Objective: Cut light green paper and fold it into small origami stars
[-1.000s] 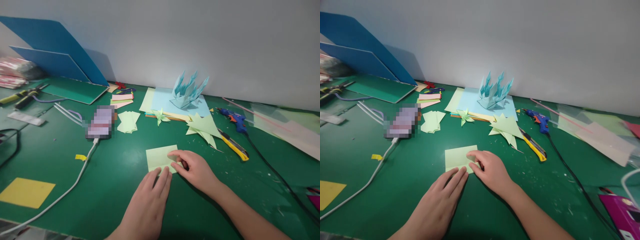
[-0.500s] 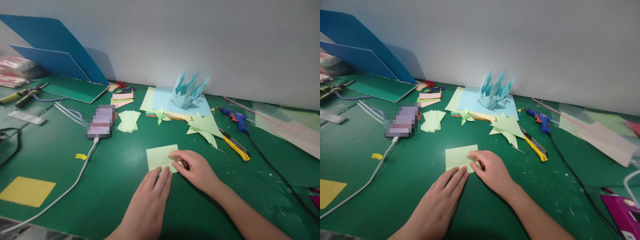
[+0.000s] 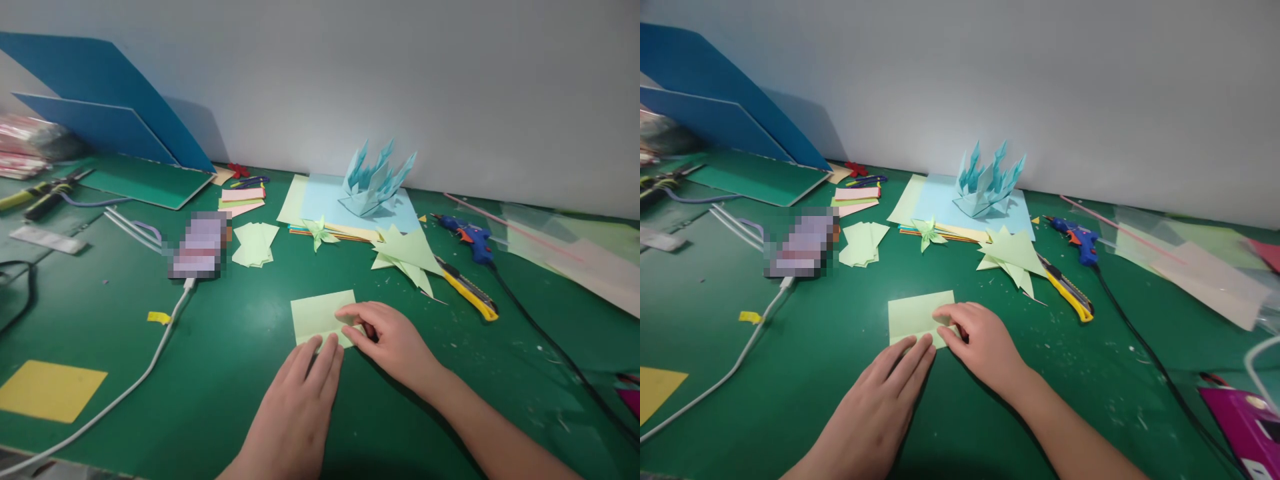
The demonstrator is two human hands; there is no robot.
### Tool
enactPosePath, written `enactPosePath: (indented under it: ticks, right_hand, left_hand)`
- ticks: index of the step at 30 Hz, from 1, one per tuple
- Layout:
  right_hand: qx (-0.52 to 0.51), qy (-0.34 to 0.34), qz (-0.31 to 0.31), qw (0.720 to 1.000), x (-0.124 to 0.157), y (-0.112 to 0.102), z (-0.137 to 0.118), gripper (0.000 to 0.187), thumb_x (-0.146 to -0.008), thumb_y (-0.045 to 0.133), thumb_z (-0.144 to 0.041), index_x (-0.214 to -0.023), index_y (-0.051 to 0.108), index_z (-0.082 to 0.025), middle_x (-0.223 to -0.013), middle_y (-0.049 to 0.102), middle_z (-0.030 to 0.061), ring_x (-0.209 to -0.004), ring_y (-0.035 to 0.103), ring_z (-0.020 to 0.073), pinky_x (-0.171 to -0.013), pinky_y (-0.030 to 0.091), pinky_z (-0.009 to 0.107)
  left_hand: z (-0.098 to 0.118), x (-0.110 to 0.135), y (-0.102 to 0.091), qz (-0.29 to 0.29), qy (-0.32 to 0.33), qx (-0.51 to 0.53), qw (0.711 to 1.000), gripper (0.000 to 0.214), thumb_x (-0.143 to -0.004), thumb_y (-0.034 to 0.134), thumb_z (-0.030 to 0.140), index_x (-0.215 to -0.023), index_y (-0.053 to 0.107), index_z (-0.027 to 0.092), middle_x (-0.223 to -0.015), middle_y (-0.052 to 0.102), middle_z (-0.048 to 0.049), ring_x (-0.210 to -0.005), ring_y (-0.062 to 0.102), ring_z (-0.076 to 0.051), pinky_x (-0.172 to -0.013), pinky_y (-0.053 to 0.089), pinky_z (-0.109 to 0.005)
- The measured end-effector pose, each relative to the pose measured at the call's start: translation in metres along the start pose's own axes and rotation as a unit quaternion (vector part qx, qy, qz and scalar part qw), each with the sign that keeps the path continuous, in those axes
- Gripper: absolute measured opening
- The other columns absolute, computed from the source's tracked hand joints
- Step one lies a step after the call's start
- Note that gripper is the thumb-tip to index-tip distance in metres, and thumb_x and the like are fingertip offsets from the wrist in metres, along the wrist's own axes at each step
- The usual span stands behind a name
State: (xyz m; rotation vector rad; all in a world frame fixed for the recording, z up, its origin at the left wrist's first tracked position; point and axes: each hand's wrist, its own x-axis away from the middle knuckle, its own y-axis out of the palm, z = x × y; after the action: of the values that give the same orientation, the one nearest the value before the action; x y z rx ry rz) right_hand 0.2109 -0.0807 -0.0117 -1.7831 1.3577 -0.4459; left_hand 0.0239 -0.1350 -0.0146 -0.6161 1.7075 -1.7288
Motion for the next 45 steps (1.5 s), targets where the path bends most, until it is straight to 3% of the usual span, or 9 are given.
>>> enactPosePath:
  ticks: [5,9,16,20,27,33,36,39,45]
  right_hand:
    - [0.0,-0.033,0.029,0.999,0.001,0.002,0.002,0.016,-0.087,0.052,-0.021,-0.098,0.064,-0.02,-0.071,0.06,0.0026,-0.065,0.054,0.0164,-0.058,0.044,0.027]
    - [0.035,-0.143,0.093,0.985,0.004,-0.005,0.002,0.013,-0.088,0.053,-0.02,-0.087,0.066,-0.02,-0.082,0.059,0.0057,-0.078,0.052,0.0181,-0.07,0.042,0.031]
    - [0.095,-0.267,0.018,0.959,0.008,-0.02,0.003,0.018,-0.091,0.051,-0.023,-0.088,0.068,-0.019,-0.083,0.06,0.005,-0.078,0.048,0.017,-0.073,0.037,0.032]
    - [0.09,-0.264,-0.008,0.96,0.008,-0.024,0.004,0.02,-0.091,0.049,-0.022,-0.086,0.069,-0.019,-0.081,0.06,0.0047,-0.078,0.048,0.0172,-0.073,0.036,0.033]
    - [0.071,-0.226,-0.003,0.972,0.005,-0.034,0.015,0.037,-0.091,0.045,-0.023,-0.057,0.057,-0.016,-0.07,0.052,0.0034,-0.07,0.043,0.0157,-0.068,0.035,0.033]
    - [0.064,-0.242,0.016,0.968,0.004,-0.033,0.016,0.035,-0.091,0.045,-0.022,-0.059,0.057,-0.017,-0.07,0.054,0.004,-0.07,0.043,0.0164,-0.066,0.036,0.033]
    - [0.019,-0.254,0.013,0.967,0.004,-0.028,0.012,0.027,-0.092,0.044,-0.027,-0.078,0.065,-0.018,-0.081,0.06,0.0066,-0.077,0.048,0.018,-0.071,0.039,0.034]
    - [-0.027,-0.257,-0.036,0.965,0.003,-0.022,0.009,0.029,-0.094,0.041,-0.033,-0.097,0.065,-0.016,-0.091,0.063,0.0094,-0.081,0.052,0.0185,-0.074,0.043,0.034]
    - [-0.028,-0.229,-0.054,0.971,0.002,-0.018,0.006,0.029,-0.093,0.042,-0.019,-0.081,0.068,-0.015,-0.085,0.063,0.0083,-0.075,0.053,0.0166,-0.068,0.043,0.031]
  left_hand:
    - [0.0,-0.001,0.001,0.002,-0.003,0.008,1.0,0.058,-0.077,0.036,0.007,-0.135,0.043,0.006,-0.142,0.045,-0.0106,-0.122,0.043,-0.028,-0.097,0.042,-0.038]
    - [0.0,0.0,0.003,0.015,-0.011,0.02,1.0,0.059,-0.078,0.038,0.007,-0.137,0.041,0.01,-0.142,0.046,-0.0085,-0.122,0.042,-0.026,-0.099,0.04,-0.037]
    - [-0.001,-0.001,0.003,0.042,-0.001,-0.014,0.999,0.057,-0.077,0.036,0.004,-0.132,0.048,0.008,-0.138,0.051,-0.0068,-0.12,0.045,-0.025,-0.097,0.041,-0.036]
    - [-0.001,-0.002,0.001,0.053,0.009,-0.035,0.998,0.056,-0.076,0.034,0.003,-0.129,0.051,0.008,-0.136,0.053,-0.0067,-0.117,0.047,-0.024,-0.095,0.043,-0.036]
    - [-0.002,-0.003,0.0,0.069,0.018,-0.045,0.996,0.051,-0.079,0.035,0.006,-0.125,0.056,0.009,-0.134,0.055,-0.0059,-0.115,0.05,-0.024,-0.093,0.045,-0.035]
    - [-0.002,-0.003,-0.002,0.078,0.022,-0.054,0.995,0.05,-0.079,0.035,0.006,-0.123,0.058,0.007,-0.132,0.057,-0.0056,-0.113,0.052,-0.024,-0.092,0.046,-0.034]
    - [-0.002,-0.004,-0.003,0.089,0.021,-0.056,0.994,0.047,-0.08,0.036,0.007,-0.12,0.06,0.009,-0.129,0.059,-0.0049,-0.111,0.053,-0.023,-0.092,0.045,-0.034]
    - [-0.003,-0.004,-0.003,0.091,0.027,-0.055,0.994,0.047,-0.079,0.036,0.006,-0.119,0.061,0.008,-0.129,0.06,-0.0054,-0.11,0.053,-0.024,-0.091,0.045,-0.035]
    - [0.002,-0.004,-0.001,0.124,-0.009,-0.049,0.991,0.041,-0.085,0.036,0.011,-0.118,0.06,0.01,-0.119,0.064,-0.0072,-0.11,0.053,-0.022,-0.102,0.034,-0.039]
